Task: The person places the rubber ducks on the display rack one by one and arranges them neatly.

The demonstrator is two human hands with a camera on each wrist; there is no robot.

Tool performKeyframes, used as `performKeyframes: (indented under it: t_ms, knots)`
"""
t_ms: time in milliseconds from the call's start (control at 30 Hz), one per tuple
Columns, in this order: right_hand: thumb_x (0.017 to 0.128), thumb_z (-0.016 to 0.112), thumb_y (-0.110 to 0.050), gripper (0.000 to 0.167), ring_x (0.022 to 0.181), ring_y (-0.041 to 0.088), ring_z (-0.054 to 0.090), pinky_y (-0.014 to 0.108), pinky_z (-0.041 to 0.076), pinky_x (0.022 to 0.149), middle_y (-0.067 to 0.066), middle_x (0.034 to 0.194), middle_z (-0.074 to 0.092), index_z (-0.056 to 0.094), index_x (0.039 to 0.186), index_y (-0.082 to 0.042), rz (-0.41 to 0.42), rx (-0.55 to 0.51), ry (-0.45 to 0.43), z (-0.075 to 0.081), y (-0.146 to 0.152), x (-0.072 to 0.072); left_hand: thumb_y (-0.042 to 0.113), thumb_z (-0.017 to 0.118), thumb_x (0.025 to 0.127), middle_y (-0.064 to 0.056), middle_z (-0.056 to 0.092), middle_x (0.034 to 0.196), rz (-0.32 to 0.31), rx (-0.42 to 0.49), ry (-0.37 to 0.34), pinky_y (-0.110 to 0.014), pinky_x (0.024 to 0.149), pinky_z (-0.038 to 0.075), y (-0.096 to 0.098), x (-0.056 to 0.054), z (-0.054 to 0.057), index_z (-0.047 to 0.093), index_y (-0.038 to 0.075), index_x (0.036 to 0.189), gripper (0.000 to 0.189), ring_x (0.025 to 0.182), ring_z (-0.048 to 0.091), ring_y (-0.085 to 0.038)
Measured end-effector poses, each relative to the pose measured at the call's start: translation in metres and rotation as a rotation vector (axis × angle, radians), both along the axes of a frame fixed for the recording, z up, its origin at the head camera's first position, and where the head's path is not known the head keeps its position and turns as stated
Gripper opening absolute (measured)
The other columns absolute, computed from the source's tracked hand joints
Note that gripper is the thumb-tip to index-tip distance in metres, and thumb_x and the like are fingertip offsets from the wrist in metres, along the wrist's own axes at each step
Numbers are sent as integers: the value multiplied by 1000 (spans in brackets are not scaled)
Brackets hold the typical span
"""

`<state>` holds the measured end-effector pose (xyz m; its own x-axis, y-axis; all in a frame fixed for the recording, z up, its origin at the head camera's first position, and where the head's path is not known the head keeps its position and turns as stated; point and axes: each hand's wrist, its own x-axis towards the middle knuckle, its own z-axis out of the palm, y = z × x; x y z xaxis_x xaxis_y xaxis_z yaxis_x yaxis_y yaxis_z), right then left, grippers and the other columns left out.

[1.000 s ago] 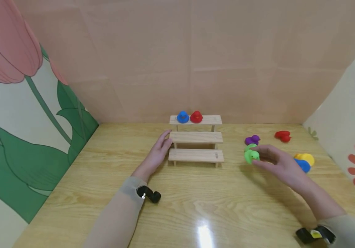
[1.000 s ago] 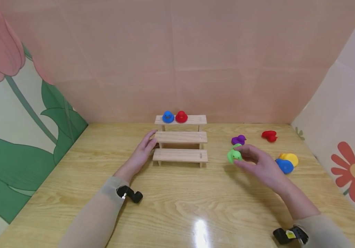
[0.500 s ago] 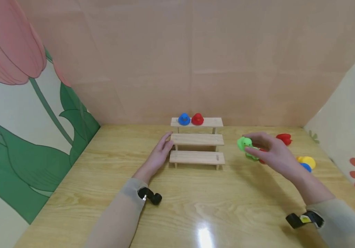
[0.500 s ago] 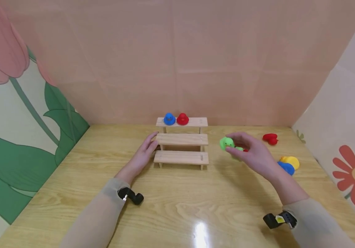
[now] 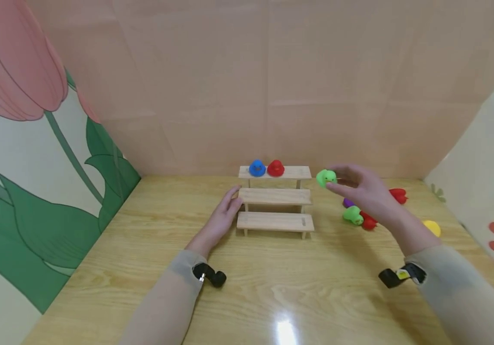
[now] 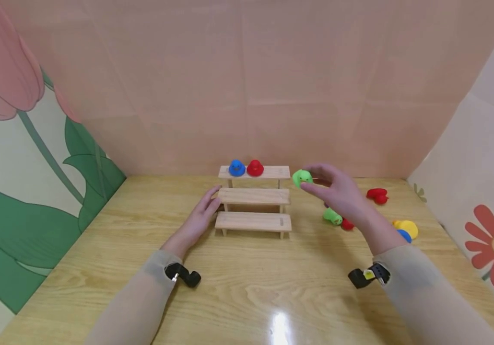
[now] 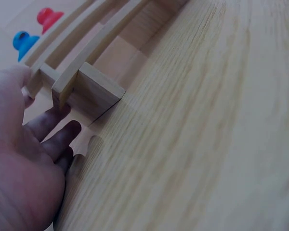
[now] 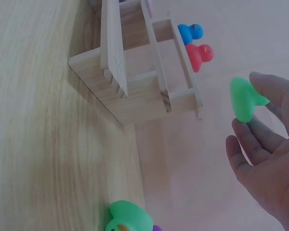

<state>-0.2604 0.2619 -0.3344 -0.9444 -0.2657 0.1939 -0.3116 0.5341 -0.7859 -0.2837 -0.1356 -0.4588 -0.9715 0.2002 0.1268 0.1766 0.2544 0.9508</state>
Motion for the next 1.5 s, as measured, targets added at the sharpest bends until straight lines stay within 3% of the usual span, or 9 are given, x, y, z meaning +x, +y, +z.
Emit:
performKeyframes:
  t_ms: [100, 233, 300, 433, 767, 967, 1167, 1500]
  knots:
    - [106, 76, -44, 59, 141, 34, 60, 32, 53, 109, 7, 151, 64, 58, 157, -19, -3, -2, -7, 0, -4, -8, 52, 48, 118, -16, 48, 169, -4, 4, -1, -56, 131, 28, 1, -1, -1, 32, 28, 176, 65, 156, 45, -36]
    - [107, 75, -47, 63, 146, 40, 54, 62, 45, 119, 8, 155, 59, 54, 158, -17, -5, -5, -43, 1, -10, -22, 51, 48, 118, -19, 49, 168, -15, 18, 10, -57, 130, 30, 0, -2, -1, 31, 23, 176, 67, 155, 46, -37]
    - [106, 75, -48, 66, 148, 42, 52, 66, 43, 120, 10, 157, 58, 53, 159, -16, 4, -14, -55, 2, -13, -28, 52, 48, 118, -19, 48, 168, -14, 16, 11, -57, 130, 30, -1, -2, -1, 31, 24, 176, 66, 155, 46, -37]
    - [105, 76, -49, 67, 146, 41, 53, 64, 44, 119, 10, 157, 58, 54, 158, -14, 20, -15, -39, 5, -22, -37, 52, 48, 118, -18, 46, 170, -12, 13, 9, -57, 131, 27, -3, 0, 0, 31, 25, 176, 66, 156, 44, -37]
    - [107, 78, -34, 52, 138, 36, 60, 58, 46, 118, 14, 147, 66, 62, 150, -9, 59, -36, 12, 4, -44, -57, 50, 48, 118, -20, 49, 167, -10, 2, 23, -58, 131, 27, -4, 2, 1, 32, 22, 175, 65, 155, 45, -38]
    - [108, 77, -29, 50, 136, 36, 61, 55, 48, 117, 17, 144, 67, 62, 150, -6, 86, -65, -5, 2, -55, -61, 53, 48, 118, -15, 46, 170, -4, -14, 18, -57, 132, 25, -4, 3, 1, 34, 31, 174, 63, 158, 42, -36]
    - [108, 77, -31, 52, 140, 35, 58, 59, 46, 119, 14, 148, 64, 59, 152, -9, 76, -80, -49, -4, -61, -65, 52, 47, 118, -17, 46, 170, 0, -7, 26, -59, 132, 23, -4, 3, 0, 33, 26, 175, 64, 159, 39, -38]
    - [109, 76, -31, 53, 144, 35, 55, 59, 43, 122, 13, 150, 63, 58, 154, -10, 80, -88, -100, -5, -67, -70, 55, 48, 117, -18, 49, 167, 3, -14, 24, -59, 131, 25, -4, 3, 0, 33, 31, 174, 63, 157, 43, -38]
